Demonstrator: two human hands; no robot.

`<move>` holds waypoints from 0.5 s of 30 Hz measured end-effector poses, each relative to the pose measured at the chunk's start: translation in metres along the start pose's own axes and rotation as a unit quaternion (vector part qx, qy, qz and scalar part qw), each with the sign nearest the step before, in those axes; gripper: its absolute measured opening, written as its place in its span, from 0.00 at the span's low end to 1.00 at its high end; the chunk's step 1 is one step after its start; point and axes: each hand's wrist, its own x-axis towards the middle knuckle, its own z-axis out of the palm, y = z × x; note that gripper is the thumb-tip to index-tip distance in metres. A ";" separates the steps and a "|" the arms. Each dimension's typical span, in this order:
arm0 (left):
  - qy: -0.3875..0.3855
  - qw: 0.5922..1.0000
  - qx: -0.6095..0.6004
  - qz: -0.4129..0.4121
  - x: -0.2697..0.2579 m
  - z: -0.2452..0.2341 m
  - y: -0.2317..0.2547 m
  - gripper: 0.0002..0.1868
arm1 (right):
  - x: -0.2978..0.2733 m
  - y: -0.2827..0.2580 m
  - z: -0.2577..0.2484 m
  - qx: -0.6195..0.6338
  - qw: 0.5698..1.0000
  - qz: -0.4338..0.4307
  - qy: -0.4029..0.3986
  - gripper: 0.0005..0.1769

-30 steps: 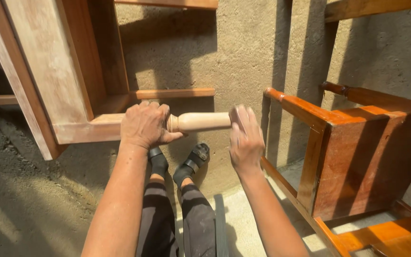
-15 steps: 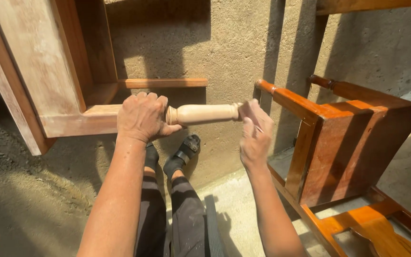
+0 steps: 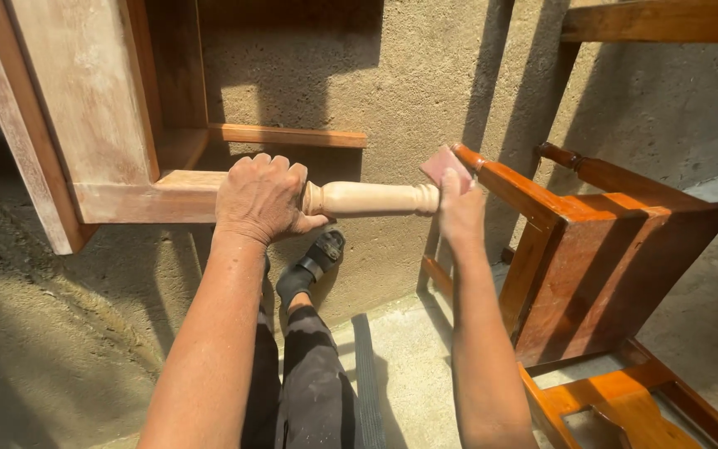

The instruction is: The person is sanding the legs of a wooden chair using sandpaper to smooth the surface.

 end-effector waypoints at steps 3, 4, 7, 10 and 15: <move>0.035 0.999 0.002 0.006 0.003 0.006 -0.005 0.39 | 0.009 0.008 -0.010 0.345 0.936 0.059 -0.048 0.24; 0.028 1.000 -0.005 0.005 0.000 0.008 -0.004 0.39 | -0.002 0.017 -0.010 0.338 0.938 0.064 -0.050 0.24; 0.032 0.999 -0.007 0.008 0.001 0.009 -0.001 0.40 | -0.020 0.031 -0.009 0.590 0.803 0.060 -0.063 0.21; 0.005 1.000 0.013 0.002 0.001 0.005 -0.003 0.42 | -0.023 0.032 -0.006 0.573 0.816 0.068 -0.042 0.20; 0.026 1.000 0.006 0.007 0.001 0.009 -0.003 0.42 | 0.007 0.071 -0.010 0.511 0.839 0.104 -0.156 0.19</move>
